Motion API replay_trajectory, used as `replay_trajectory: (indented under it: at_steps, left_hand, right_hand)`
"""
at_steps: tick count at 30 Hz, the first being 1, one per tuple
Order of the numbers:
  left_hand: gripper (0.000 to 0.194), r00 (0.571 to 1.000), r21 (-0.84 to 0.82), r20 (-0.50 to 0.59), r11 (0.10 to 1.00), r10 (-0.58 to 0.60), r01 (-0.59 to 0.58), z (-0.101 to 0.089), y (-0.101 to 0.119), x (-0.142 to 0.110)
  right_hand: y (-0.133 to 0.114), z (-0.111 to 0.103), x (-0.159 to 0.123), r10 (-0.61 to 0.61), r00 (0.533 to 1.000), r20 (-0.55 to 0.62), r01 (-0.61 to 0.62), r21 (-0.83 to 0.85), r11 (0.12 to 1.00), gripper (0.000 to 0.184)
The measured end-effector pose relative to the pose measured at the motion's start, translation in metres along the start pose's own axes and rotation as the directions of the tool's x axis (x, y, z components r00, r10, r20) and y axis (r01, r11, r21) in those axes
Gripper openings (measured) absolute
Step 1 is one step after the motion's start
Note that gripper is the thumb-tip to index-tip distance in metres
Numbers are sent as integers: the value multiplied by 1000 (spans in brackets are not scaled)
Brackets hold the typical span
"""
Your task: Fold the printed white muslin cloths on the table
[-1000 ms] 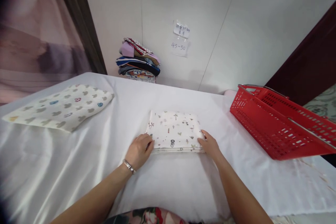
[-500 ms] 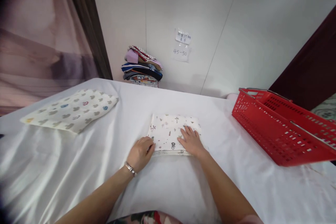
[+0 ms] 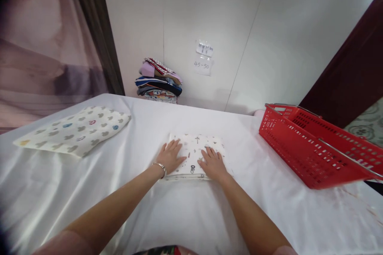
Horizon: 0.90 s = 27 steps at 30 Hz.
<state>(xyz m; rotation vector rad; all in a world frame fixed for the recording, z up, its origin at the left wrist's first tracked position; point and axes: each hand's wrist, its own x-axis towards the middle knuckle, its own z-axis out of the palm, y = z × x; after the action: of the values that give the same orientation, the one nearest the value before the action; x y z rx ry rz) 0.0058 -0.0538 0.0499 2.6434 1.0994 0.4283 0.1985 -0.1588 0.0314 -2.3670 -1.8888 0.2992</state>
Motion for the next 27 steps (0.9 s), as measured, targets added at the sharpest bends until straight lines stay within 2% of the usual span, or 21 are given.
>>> replay_trajectory:
  at_steps: [3, 6, 11, 16, 19, 23, 25, 27]
  left_hand:
    - [60, 995, 14, 91, 999, -51, 50, 18, -14, 2]
    - [62, 995, 35, 94, 999, -43, 40, 23, -20, 0]
    - [66, 989, 43, 135, 997, -62, 57, 22, -20, -1]
    - [66, 984, 36, 158, 997, -78, 73, 23, -20, -1]
    - [67, 976, 6, 199, 996, -86, 87, 15, -18, 0]
    - [69, 940, -48, 318, 988, -125, 148, -7, -11, 13]
    - [72, 945, -50, 305, 989, -117, 139, -15, -8, 25]
    - [72, 970, -13, 225, 995, -92, 97, -16, -8, 36]
  right_hand:
    - [-2, -5, 2, 17, 999, 40, -18, 41, 999, 59]
    - [-4, -16, 12, 43, 994, 100, -52, 88, 995, 60]
    - [2, -26, 44, 95, 995, -18, -95, 29, 995, 60]
    - [20, -10, 58, 116, 992, -44, -118, -56, 991, 56]
    - [25, -3, 58, 107, 993, -51, -110, -68, 992, 57]
    - [26, -1, 59, 103, 993, -53, -107, -81, 991, 58]
    - [26, -1, 59, 104, 993, -61, -110, -91, 990, 58]
    - [25, -1, 60, 111, 992, -68, -117, -101, 988, 58]
